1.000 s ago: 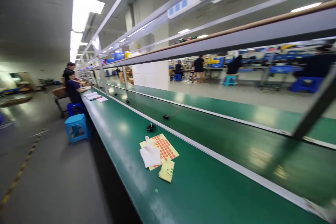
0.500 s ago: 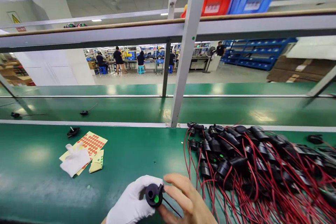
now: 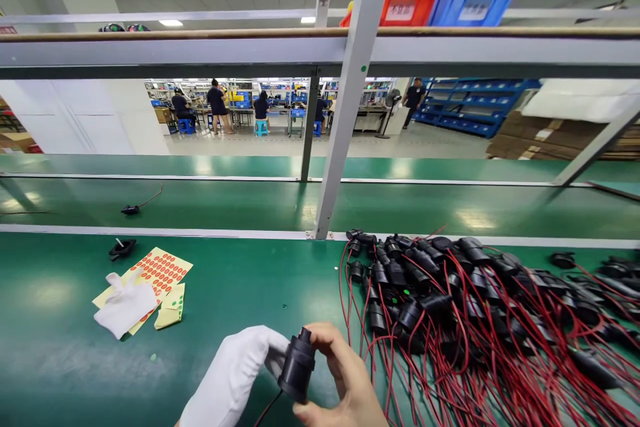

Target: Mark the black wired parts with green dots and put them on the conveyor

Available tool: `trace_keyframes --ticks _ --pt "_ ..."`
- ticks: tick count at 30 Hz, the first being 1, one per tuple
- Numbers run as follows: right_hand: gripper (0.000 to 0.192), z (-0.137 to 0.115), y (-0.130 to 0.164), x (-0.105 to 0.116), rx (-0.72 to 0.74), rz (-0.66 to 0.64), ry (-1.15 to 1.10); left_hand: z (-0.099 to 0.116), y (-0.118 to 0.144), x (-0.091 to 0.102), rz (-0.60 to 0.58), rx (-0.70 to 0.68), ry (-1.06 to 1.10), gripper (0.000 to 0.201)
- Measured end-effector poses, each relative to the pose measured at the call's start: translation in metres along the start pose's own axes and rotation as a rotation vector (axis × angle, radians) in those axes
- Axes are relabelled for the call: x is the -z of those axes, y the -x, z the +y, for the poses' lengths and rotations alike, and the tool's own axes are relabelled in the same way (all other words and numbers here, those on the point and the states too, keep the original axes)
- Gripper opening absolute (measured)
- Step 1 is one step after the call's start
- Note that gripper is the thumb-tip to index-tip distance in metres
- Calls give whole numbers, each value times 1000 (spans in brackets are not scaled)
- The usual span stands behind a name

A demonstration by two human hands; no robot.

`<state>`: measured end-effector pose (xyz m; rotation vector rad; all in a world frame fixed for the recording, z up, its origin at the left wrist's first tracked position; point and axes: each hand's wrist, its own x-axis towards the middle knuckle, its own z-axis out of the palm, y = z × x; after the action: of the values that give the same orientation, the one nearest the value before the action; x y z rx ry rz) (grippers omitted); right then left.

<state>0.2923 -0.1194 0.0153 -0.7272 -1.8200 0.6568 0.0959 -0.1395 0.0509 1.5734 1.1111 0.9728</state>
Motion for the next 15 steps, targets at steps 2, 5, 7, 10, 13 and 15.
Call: trace_keyframes --ticks 2,5,7,10,13,15 --pt "34 -4 -2 1 -46 -52 120 -2 -3 -2 27 90 55 38" --pt "40 -13 -13 3 49 -107 350 -2 -8 -5 44 240 109 19" --pt "45 -17 -22 6 172 -120 440 0 -16 -1 -66 266 343 22" --pt "44 -11 -35 18 238 -66 573 4 -54 26 -140 175 710 30" --pt "24 10 -39 46 115 37 714 7 -127 83 173 58 826 27" --pt "20 30 -36 69 -4 46 833 7 -181 125 417 -3 896 26"
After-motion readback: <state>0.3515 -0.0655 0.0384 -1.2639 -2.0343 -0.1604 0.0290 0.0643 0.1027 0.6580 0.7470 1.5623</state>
